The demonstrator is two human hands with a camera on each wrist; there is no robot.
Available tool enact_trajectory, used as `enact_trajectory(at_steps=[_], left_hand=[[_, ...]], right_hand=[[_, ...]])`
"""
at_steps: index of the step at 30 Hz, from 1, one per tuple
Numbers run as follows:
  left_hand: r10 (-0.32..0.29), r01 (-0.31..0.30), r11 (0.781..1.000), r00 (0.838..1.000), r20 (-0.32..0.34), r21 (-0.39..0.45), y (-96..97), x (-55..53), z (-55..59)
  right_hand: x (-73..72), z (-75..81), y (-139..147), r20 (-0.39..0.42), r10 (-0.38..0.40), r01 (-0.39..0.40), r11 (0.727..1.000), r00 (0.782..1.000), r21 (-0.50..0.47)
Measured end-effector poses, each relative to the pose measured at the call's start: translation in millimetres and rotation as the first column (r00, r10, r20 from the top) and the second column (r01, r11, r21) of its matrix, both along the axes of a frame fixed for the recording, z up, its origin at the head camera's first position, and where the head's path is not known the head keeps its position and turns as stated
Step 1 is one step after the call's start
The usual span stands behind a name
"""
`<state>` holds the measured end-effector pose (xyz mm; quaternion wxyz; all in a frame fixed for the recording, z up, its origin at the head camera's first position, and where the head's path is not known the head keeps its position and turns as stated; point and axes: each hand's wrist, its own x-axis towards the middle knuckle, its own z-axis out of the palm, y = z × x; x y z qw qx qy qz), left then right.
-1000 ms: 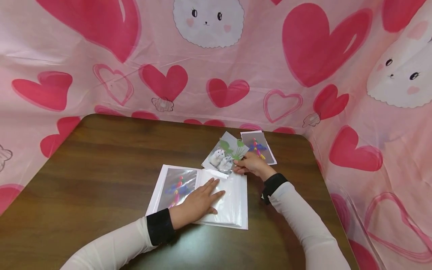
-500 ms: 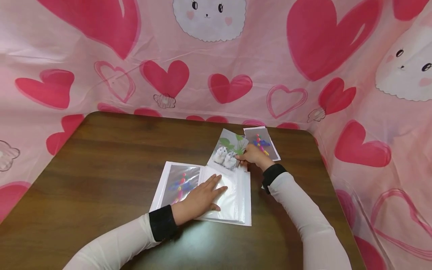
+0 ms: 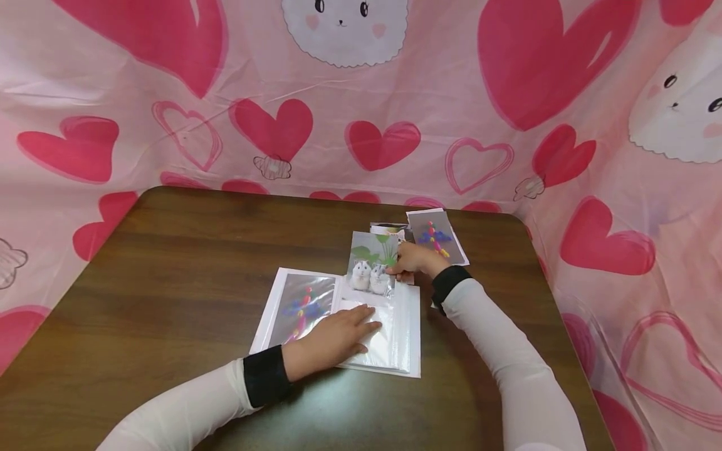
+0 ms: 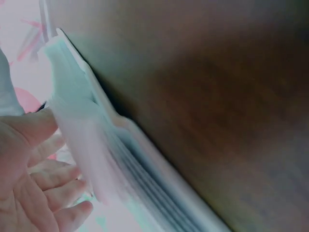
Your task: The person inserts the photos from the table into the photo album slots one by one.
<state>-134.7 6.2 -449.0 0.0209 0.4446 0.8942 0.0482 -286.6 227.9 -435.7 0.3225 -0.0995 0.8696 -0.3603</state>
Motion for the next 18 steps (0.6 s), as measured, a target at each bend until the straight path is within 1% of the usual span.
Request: enact_trajectory(at_steps=[2, 3, 4, 6, 7, 9, 11, 13, 15, 18], left_hand=[[-0.046, 0.046, 0.999, 0.999, 0.011, -0.007, -1.6, 4.1, 3.4], [-0.07, 0.07, 0.998, 0.997, 0.016, -0.01, -2.4, 6.3, 5.2], [-0.092, 0.092, 0.996, 0.996, 0.016, -0.013, -3.4, 8.2, 7.0], [-0.127, 0.127, 0.992, 0.992, 0.007, -0.018, -5.3, 11.4, 9.2], [-0.138, 0.138, 0.99, 0.99, 0.003, -0.018, -5.9, 12.6, 9.8], [-0.15, 0.15, 0.989, 0.989, 0.0, -0.014, -7.4, 14.5, 10.8], [-0.155, 0.155, 0.988, 0.988, -0.001, -0.008, -8.6, 15.6, 10.4], [-0.163, 0.163, 0.987, 0.987, -0.003, -0.003, -9.8, 16.2, 9.8], [-0.17, 0.17, 0.985, 0.985, -0.009, -0.001, -11.0, 16.5, 9.1], [-0.179, 0.179, 0.984, 0.984, -0.026, -0.002, -12.7, 16.9, 9.2]], right_hand=[[-0.6, 0.4, -2.3, 0.012, 0.01, -0.01, 1.0, 1.0, 0.009], [-1.1, -0.6, -3.3, 0.018, -0.005, 0.005, 1.0, 1.0, 0.001], [-2.1, -1.0, -4.2, 0.008, -0.027, 0.027, 1.0, 1.0, 0.007], [-4.2, -4.2, -6.2, 0.008, -0.106, 0.106, 0.994, 0.994, -0.031], [-5.2, -6.1, -7.1, 0.007, -0.151, 0.151, 0.987, 0.989, -0.059], [-7.3, -10.3, -8.4, 0.0, -0.242, 0.241, 0.965, 0.97, -0.105], [-8.6, -14.2, -9.7, -0.043, -0.305, 0.295, 0.943, 0.952, -0.151], [-9.7, -16.9, -10.3, -0.098, -0.329, 0.31, 0.935, 0.939, -0.173], [-10.7, -18.7, -11.3, -0.14, -0.337, 0.308, 0.932, 0.931, -0.194], [-12.5, -18.8, -13.0, -0.173, -0.338, 0.301, 0.93, 0.925, -0.209]])
